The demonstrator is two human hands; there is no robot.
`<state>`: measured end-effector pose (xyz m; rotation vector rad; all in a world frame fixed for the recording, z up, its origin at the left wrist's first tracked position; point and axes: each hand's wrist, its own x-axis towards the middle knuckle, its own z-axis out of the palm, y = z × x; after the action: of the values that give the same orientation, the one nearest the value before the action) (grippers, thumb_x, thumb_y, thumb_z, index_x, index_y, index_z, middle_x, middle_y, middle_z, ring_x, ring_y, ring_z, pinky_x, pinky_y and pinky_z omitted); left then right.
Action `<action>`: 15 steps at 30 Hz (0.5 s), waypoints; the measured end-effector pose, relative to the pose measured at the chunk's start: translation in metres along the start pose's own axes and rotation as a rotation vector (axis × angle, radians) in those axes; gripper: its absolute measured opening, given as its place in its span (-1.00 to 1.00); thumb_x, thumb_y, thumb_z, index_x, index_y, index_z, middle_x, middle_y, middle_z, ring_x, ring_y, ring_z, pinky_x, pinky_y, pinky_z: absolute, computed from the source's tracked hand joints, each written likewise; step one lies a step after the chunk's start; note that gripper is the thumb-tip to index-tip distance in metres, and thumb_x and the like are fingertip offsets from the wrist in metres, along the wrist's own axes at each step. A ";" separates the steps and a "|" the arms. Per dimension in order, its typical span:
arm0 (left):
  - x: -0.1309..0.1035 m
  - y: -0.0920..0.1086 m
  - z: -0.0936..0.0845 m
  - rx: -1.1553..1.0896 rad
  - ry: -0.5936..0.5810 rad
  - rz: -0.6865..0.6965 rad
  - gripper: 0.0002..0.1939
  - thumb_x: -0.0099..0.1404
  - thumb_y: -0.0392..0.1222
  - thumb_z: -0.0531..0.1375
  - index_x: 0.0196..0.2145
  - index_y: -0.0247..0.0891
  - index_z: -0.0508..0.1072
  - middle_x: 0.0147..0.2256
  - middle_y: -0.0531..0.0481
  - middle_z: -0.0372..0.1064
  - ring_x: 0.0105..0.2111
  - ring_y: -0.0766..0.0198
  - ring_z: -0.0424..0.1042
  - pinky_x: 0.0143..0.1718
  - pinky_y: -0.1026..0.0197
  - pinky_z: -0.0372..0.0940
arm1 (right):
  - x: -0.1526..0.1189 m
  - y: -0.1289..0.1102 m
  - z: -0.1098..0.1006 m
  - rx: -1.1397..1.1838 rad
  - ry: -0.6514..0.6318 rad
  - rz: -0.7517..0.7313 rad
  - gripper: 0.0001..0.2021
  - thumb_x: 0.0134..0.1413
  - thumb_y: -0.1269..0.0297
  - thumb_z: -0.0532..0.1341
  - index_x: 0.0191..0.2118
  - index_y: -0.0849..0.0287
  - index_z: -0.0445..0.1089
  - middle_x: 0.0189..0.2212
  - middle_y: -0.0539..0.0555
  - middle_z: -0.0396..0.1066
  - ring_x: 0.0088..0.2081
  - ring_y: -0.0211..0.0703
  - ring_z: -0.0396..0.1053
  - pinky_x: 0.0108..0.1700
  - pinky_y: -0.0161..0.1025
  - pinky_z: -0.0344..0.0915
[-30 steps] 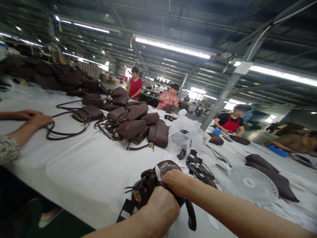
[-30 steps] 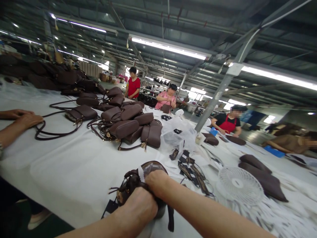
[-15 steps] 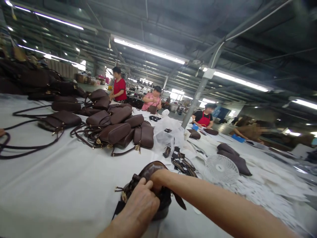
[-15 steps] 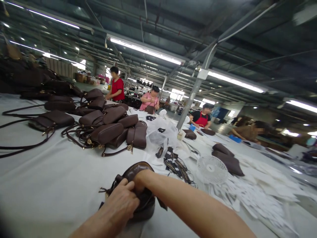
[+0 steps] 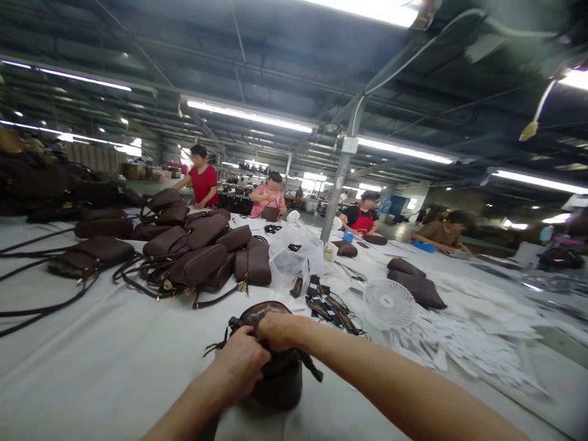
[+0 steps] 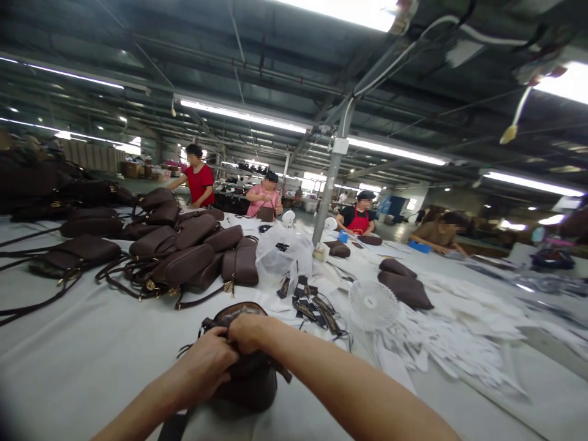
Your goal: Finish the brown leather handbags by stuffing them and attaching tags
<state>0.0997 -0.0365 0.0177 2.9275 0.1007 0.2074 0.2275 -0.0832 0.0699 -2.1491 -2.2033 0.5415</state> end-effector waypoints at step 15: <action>0.026 -0.001 -0.022 -0.040 0.088 -0.101 -0.83 0.22 -0.26 0.11 -0.34 -0.18 0.52 -0.37 0.00 0.52 -0.31 0.19 0.43 -0.13 0.18 0.21 | -0.085 0.042 -0.020 0.785 0.105 0.085 -0.93 -0.17 0.40 0.19 -0.44 0.22 0.36 -0.61 -0.09 0.35 -0.55 -0.33 0.29 -0.44 -0.38 0.21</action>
<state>0.1220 -0.0294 0.0425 2.8639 0.2546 0.3178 0.2775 -0.1613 0.0974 -1.7751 -1.4732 1.0471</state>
